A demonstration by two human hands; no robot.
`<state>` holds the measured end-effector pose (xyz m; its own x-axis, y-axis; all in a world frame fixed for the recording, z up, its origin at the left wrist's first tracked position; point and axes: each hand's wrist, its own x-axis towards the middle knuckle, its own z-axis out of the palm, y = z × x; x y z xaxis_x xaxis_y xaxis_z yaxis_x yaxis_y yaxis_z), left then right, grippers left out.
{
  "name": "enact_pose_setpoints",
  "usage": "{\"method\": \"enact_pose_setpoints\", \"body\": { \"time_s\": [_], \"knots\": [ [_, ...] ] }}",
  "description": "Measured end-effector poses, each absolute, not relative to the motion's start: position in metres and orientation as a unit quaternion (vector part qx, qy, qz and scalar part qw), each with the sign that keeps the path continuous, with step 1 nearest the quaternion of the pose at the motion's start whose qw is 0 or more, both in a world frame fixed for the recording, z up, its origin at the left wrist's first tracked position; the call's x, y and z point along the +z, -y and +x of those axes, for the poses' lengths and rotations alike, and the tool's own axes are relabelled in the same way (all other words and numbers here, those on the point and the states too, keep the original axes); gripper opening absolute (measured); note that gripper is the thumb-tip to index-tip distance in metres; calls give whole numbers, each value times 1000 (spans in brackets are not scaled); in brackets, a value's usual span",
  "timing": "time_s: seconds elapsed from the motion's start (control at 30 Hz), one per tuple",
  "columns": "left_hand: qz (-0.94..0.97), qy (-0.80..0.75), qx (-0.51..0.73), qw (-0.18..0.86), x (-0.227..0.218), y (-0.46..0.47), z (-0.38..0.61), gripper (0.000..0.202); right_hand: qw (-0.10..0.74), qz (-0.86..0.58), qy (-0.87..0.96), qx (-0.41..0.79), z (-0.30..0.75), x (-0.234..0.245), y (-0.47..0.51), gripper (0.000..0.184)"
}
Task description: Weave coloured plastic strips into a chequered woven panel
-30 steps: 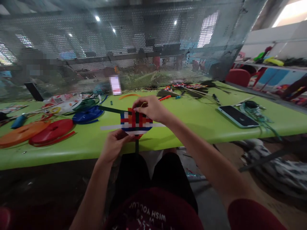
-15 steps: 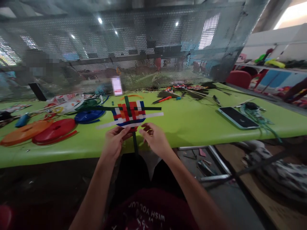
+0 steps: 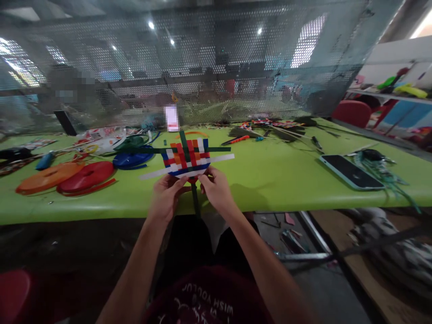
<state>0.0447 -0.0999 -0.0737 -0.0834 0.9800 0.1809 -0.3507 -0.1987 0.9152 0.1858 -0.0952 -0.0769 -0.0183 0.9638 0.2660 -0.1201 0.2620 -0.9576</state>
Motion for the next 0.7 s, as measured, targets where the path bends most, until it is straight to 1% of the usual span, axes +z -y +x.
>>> {"method": "enact_pose_setpoints", "body": {
  "time_s": [0.17, 0.43, 0.7],
  "knots": [
    [420, -373, 653, 508, -74, 98, 47, 28, 600, -375, 521, 478, 179, -76, 95, 17],
    [415, -394, 650, 500, -75, 98, 50, 29, 604, -372, 524, 472, 179, -78, 98, 20],
    [420, -394, 650, 496, -77, 100, 51, 30, 623, -384, 532, 425, 175, -86, 94, 25]
  ]
}}
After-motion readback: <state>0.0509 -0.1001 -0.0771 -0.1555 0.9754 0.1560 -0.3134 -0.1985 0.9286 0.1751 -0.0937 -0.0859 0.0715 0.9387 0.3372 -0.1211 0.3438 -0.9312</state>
